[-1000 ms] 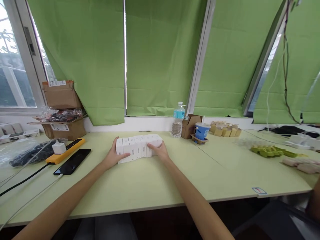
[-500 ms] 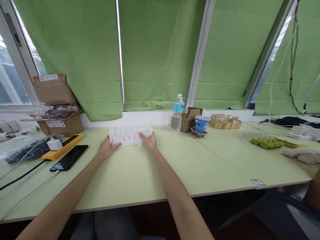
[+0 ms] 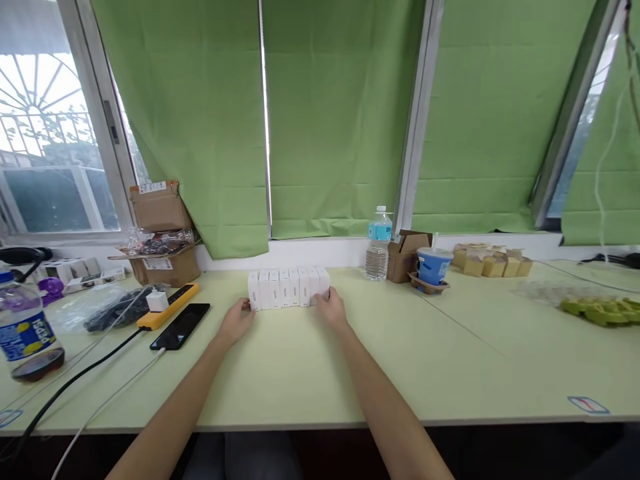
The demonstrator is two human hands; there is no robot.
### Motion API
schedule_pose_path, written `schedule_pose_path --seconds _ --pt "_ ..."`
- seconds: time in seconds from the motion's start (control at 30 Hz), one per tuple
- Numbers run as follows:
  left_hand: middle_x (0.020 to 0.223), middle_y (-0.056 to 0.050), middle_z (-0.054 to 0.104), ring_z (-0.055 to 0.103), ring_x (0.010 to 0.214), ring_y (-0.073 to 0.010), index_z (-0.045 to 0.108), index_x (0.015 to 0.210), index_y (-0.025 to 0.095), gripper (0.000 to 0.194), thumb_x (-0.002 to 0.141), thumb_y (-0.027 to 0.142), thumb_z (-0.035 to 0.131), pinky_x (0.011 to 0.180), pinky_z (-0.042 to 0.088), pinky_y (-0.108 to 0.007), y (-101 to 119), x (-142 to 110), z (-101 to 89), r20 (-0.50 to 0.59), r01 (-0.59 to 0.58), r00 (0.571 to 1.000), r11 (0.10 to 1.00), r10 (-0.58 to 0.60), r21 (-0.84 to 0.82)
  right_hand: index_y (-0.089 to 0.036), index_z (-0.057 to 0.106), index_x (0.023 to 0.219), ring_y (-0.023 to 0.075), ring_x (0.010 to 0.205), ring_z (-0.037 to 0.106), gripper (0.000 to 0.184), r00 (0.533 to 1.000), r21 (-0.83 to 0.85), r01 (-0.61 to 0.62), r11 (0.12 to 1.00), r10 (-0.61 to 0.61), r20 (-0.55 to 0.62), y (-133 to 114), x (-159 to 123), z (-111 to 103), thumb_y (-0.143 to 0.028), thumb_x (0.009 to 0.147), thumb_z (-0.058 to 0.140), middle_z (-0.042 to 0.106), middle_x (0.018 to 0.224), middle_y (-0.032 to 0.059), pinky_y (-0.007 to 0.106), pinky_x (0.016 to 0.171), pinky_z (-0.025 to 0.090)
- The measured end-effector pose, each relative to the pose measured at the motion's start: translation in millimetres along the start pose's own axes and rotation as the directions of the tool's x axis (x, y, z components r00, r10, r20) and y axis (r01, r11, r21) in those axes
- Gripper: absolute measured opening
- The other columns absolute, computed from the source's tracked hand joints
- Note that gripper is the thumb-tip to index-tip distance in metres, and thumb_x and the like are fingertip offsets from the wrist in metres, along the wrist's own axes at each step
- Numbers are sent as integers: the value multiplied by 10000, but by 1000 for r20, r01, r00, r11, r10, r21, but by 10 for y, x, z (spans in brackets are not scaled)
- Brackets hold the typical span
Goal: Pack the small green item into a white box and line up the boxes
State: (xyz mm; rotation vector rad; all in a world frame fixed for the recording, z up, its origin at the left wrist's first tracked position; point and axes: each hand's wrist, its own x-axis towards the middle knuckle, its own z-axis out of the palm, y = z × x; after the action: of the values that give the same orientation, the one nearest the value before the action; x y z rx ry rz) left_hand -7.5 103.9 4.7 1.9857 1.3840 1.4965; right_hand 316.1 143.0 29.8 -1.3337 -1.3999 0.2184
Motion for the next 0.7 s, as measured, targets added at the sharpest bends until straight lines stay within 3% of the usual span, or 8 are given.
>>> schedule_pose_path --seconds 0.33,0.7 --pt "1168 -104 639 590 1102 -193 590 1159 107 269 897 168 585 1016 442 -398 26 -32 -22 -4 -1 1000 999 0 -32 -127 569 1218 204 970 621 433 999 -176 23 984 -19 28 -16 -11 -62 -307 824 555 654 1126 116 278 819 469" --pt "1216 -107 619 584 1107 -192 589 1185 112 284 917 207 576 1009 445 -399 -25 -23 7 -1 -19 1000 1000 19 -20 -127 534 1257 212 1007 614 446 999 -221 25 975 -14 52 -107 -96 -109 -313 851 543 640 1159 123 288 839 466"
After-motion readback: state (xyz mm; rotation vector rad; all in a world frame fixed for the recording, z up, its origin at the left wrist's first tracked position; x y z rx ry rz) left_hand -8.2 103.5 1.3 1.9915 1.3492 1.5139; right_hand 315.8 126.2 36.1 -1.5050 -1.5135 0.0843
